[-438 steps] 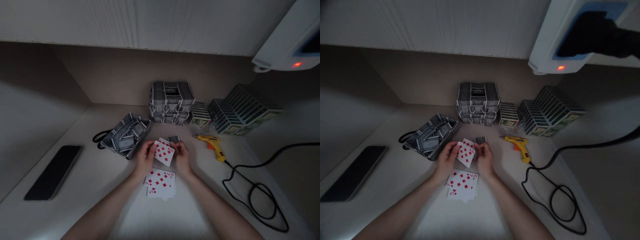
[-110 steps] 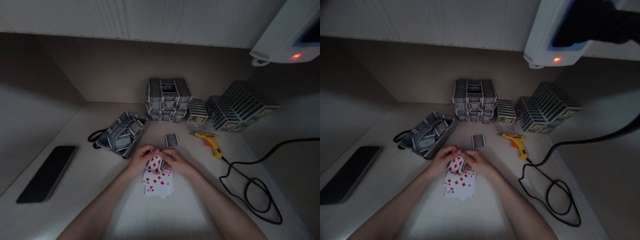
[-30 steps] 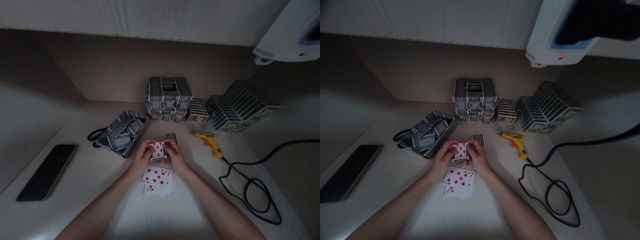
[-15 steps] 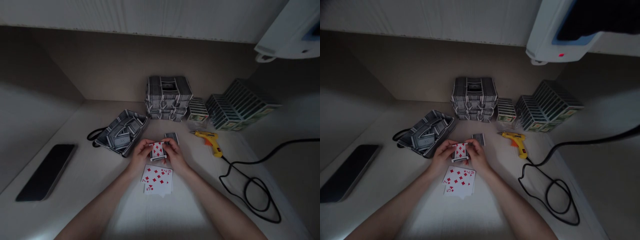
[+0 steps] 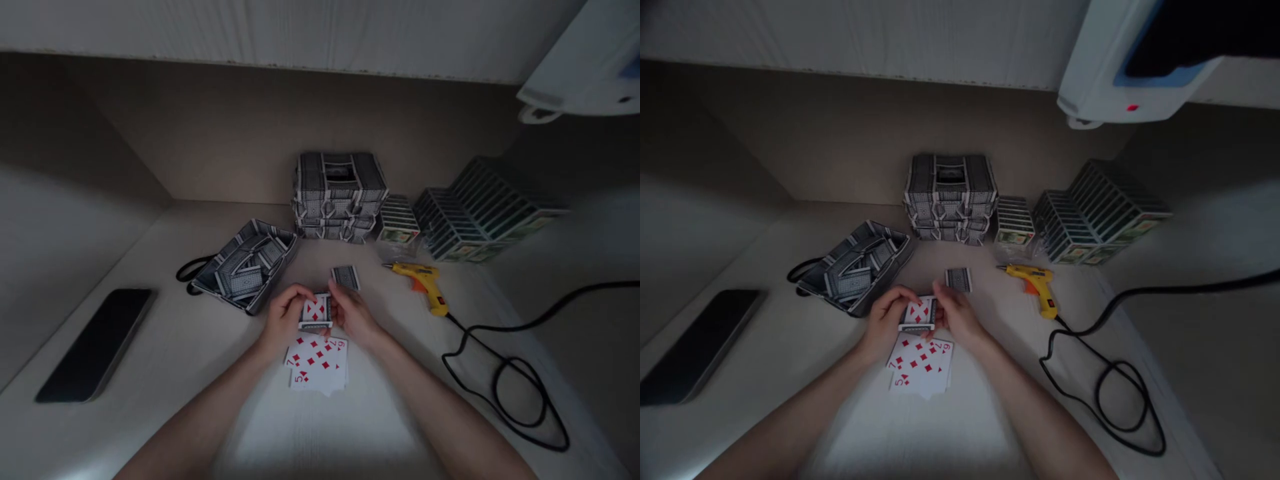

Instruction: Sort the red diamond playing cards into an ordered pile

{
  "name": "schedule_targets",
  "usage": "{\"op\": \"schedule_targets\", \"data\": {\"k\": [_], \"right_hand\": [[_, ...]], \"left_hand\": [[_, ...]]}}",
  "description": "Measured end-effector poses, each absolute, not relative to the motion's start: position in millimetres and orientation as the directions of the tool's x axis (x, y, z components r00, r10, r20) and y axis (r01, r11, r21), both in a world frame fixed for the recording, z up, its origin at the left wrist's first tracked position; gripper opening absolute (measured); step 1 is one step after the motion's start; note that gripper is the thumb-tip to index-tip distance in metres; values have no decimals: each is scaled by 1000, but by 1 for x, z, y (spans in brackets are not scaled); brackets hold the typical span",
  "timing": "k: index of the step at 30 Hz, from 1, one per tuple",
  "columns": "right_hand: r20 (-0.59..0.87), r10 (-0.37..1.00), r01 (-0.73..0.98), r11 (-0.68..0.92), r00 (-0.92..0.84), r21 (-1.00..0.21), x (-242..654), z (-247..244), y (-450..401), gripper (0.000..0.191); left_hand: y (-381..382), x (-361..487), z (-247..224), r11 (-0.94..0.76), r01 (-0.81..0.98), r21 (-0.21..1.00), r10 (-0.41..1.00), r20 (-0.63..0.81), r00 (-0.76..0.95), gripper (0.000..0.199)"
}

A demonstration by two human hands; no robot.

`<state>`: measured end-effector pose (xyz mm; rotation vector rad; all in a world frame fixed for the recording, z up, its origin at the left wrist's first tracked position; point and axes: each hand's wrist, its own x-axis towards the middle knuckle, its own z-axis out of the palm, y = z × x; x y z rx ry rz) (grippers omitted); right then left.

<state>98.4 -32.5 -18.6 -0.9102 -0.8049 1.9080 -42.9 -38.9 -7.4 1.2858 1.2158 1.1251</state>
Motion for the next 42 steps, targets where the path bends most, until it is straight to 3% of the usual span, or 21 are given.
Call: {"op": "schedule_targets", "data": {"k": [8,14,16,20,25,32,38,42], "right_hand": [[-244,932,-370,-334,-269,-867,94,-20,-37,30],[-207,972,-336,-231,-108,-913,91,-17,-38,28],[-194,971,-386,-234,-140,-892,93,-18,-37,24],[-177,914,-531,-361,-366,-767,100,-17,-35,20],[-146,850,-575,-459,-506,-677,102,-15,-35,17],[-101,836,-615,-472,-539,-632,100,-12,-37,27],[-122,834,-607,-484,-538,-630,101,-8,-37,25],[-144,810,-558,-508,-568,-656,102,-9,-37,21]], "left_hand": [[-40,-45,-5,16,-22,1000,993,-13,116,17],[-36,-41,-11,14,91,996,997,-20,71,16],[-35,-39,-12,35,72,997,998,-39,51,18],[-32,-40,-11,37,-14,999,998,-38,-43,18],[-28,-43,-12,-39,44,998,997,41,-58,16],[-26,-44,-12,-229,259,938,972,209,104,17],[-28,-45,-13,-254,251,934,966,231,121,32],[-30,-45,-14,-259,279,925,965,238,109,23]]}}
